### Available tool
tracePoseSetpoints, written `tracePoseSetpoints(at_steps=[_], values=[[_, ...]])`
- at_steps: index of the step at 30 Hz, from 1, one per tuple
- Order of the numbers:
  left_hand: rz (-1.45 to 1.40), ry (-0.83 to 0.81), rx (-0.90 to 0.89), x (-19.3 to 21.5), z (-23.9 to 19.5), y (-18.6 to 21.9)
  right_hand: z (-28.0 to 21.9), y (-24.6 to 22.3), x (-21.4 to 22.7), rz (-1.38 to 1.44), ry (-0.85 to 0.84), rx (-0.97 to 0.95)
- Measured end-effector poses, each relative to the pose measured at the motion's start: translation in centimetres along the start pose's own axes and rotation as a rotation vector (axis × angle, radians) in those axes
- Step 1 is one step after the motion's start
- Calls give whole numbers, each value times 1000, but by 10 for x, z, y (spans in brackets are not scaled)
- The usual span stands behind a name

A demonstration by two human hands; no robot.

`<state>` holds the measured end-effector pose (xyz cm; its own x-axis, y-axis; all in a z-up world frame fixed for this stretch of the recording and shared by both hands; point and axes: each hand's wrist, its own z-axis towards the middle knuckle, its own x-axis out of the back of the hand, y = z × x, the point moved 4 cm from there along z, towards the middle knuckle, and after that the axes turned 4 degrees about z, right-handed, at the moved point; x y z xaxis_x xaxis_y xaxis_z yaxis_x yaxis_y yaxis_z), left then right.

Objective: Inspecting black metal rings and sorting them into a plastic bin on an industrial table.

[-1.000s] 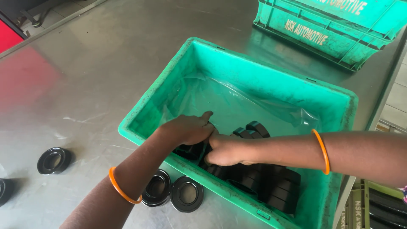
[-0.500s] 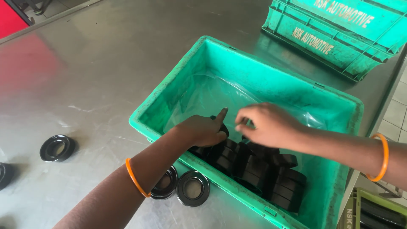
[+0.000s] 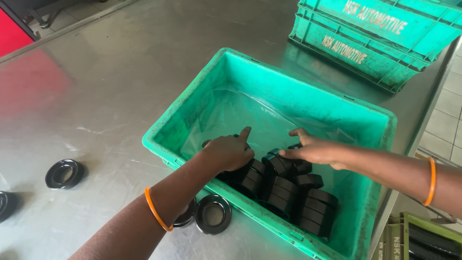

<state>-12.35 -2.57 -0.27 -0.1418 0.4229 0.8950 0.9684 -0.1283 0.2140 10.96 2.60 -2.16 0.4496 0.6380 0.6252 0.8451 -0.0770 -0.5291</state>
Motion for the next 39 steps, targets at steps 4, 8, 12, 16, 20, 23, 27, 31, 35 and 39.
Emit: tracePoseSetpoints(at_steps=[4, 8, 12, 16, 20, 23, 27, 31, 35, 39], values=[[-27, 110, -31, -10, 5, -10, 15, 5, -4, 181, -108, -42], [-45, 153, -22, -1, -6, -15, 17, 4, -4, 168, -82, -49], [-44, 174, 39, 15, -20, -19, 18, 2, -7, 269, -122, 29], [-99, 310, 105, 16, -9, -27, 15, -7, -8, 310, -83, 84], [-73, 258, 10, 29, 2, 2, 16, -12, -9, 361, -84, 94], [33, 78, -146, 15, 27, 28, 17, -11, -9, 360, -79, 124], [161, -271, -133, 0, 33, 49, 8, -17, -6, 384, -115, 172], [140, -301, -133, -3, 26, 59, -3, -25, 1, 296, -124, 191], [106, -257, -138, -3, 20, 66, -9, -33, 12, 184, -195, 251], [102, -228, -157, -9, 25, 76, -7, -26, 14, 9, -386, 251]])
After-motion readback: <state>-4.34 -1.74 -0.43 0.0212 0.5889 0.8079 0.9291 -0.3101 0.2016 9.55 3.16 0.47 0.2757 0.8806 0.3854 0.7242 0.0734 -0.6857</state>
